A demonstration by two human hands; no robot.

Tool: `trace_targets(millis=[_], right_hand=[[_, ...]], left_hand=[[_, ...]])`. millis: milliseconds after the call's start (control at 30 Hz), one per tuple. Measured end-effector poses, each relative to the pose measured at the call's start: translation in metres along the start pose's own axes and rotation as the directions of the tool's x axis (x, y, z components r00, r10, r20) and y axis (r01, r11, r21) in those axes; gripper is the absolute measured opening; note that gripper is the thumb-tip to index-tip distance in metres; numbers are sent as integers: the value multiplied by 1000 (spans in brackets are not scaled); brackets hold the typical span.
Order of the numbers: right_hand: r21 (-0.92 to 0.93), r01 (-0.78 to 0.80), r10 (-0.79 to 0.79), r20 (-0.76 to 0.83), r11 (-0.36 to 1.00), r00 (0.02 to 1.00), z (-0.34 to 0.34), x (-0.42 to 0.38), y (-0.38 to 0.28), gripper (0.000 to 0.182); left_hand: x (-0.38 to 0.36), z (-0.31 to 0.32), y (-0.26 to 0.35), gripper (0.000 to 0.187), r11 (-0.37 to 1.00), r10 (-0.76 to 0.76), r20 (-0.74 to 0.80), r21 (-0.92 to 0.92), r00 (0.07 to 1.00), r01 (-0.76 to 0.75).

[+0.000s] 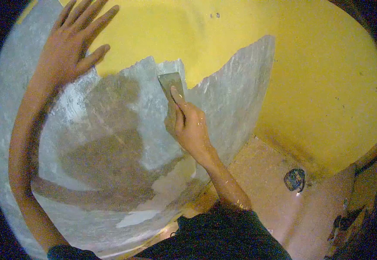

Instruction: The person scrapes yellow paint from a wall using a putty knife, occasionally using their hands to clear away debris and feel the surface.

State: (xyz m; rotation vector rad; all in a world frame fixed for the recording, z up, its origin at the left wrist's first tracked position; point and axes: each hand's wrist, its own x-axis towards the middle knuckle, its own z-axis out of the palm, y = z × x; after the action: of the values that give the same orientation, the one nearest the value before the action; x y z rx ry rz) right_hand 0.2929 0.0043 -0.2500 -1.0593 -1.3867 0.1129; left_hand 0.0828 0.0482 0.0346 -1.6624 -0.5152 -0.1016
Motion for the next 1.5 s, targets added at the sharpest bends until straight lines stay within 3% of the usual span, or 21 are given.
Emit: trace_targets(millis=[100,200,300,433,500,600,700,800,900,1133,1200,1333,1400,1433,1500], right_hand=[[-101,91,-95,-45,991,994,1,19,-6,56],[-213,47,-49,-8,976,999,-3,24,-14,62],[-176,-24,32,42,984,999,0,8,-13,65],[-201,27,-27,0,979,1000,-3,30,-15,67],[-303,31,-13,60,953,998,-4,21,-9,68],[-257,65,-51,57,964,997,-5,19,-8,69],[-272,45,-29,63,961,998,-10,37,-18,69],[-259,4,28,119,966,993,-7,20,-9,69],[-255,103,-97,36,962,995,-2,33,-6,71],[-270,27,0,99,962,995,-3,31,-10,74],[-301,135,-138,13,944,990,-1,51,-14,74],[-357,111,-97,57,927,994,-1,39,-18,74],[-349,81,-40,121,934,992,0,28,-14,86],[-348,80,-39,122,934,992,-1,33,-16,86],[-385,97,-81,58,918,995,-5,46,-21,76]], left_hand=[[-4,-2,3,77,999,7,5,-35,1000,-7],[-2,-9,3,77,998,-2,56,-68,998,6],[-1,-13,18,76,997,-78,97,8,992,78],[-4,-8,6,75,999,15,33,-34,999,-14],[-5,-11,10,75,1000,-4,62,-13,998,4],[-1,-15,20,74,995,-97,104,-18,990,99],[0,-20,21,74,995,-96,137,-17,986,99],[-1,-13,20,74,995,-96,99,-6,990,98],[-7,-9,9,74,999,-5,40,-37,999,6],[-9,-1,5,74,997,14,-32,-70,999,-16],[-8,-5,6,74,998,6,11,-56,1000,-6],[-7,-5,9,73,995,27,-69,-97,997,-34],[-5,-16,18,74,995,-67,109,-63,992,74],[-7,-13,17,74,995,-66,110,-63,992,73],[-8,-5,12,74,999,-2,-23,-43,1000,1]])
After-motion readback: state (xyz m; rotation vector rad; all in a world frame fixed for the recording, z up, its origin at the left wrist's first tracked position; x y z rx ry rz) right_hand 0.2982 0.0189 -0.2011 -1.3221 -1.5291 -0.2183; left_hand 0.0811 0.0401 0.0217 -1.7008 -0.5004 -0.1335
